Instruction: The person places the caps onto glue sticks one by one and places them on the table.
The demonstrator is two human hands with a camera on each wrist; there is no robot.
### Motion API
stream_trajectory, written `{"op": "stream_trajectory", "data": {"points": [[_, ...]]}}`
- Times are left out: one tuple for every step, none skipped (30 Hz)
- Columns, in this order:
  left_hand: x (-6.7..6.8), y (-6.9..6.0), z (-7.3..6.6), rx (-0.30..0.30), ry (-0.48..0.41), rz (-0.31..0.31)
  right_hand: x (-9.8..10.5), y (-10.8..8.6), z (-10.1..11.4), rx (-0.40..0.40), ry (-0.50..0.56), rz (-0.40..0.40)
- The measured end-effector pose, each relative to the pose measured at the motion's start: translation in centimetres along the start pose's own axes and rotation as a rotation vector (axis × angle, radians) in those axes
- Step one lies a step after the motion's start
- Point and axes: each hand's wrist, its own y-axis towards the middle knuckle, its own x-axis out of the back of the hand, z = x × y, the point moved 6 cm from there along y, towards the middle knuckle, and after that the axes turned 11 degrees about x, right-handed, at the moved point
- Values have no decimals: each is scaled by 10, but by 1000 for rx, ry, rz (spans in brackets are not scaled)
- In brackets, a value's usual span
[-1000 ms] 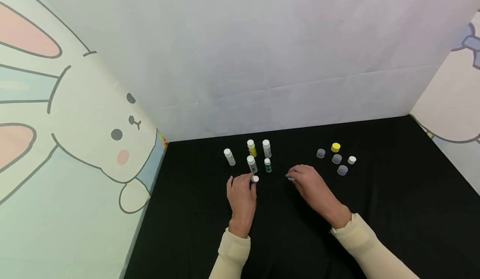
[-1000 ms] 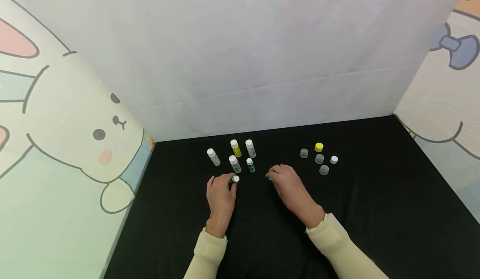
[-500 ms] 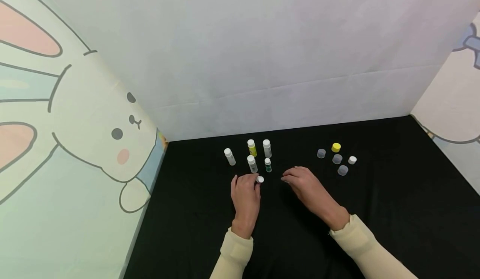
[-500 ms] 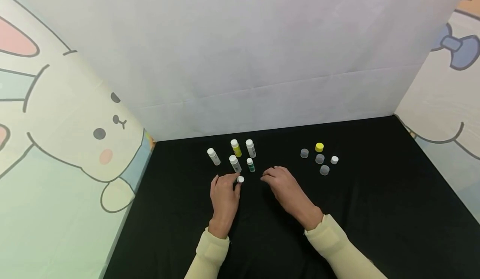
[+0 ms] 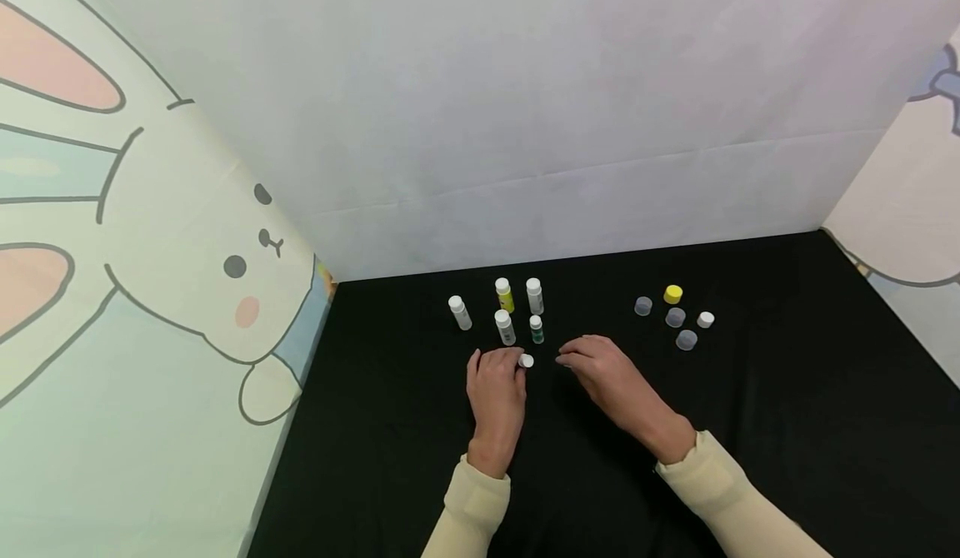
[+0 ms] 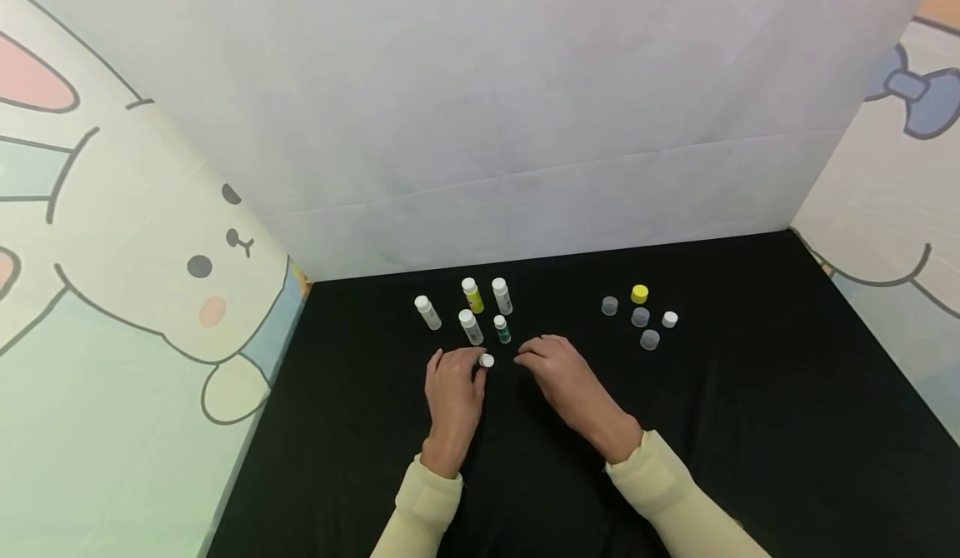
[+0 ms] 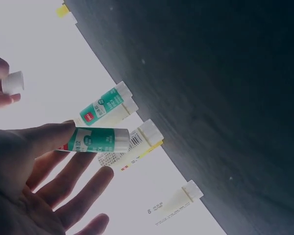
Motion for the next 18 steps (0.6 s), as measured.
{"op": "stream_trajectory", "data": {"points": [[0,0,-1,-2,0,-1,0,0,1,4,5,-5],[0,-1,-1,-6,0,-3,-1,0,1,8,11,-11],[0,-1,-2,-8,1,-4,-1,1,2,13,17,-18],[1,-2,-3,-10,2,-3,-1,1,3,20,22,-25],[1,-2,-3,-10,5,0,-1,2,4,26,26,-31],[0,-2,-3,-9,9,5,-1,2,5,32,30,-38],[0,-3,-3,-9,14,11,-1,2,6,37,35,-44],[0,-3,-3,-7,21,20,-1,3,7,43,37,-49],[-1,-4,-4,-7,27,26,-1,3,8,51,38,-55],[-1,-4,-4,-7,33,31,-1,4,9,59,40,-59],[-1,-4,-4,-8,36,35,-1,4,11,67,43,-64],[-1,-4,-5,-12,40,35,-1,5,12,77,46,-68],[-1,-5,-5,-17,43,34,-1,6,13,87,50,-72],[-2,-5,-6,-21,45,34,-1,6,14,96,55,-76],[-2,-5,-6,-26,48,30,-2,7,15,104,62,-77],[-2,-5,-7,-32,50,28,-2,8,16,113,70,-80],[-2,-6,-7,-36,51,28,-3,8,17,118,78,-80],[-2,-6,-8,-42,53,26,-3,9,18,121,86,-80]]}}
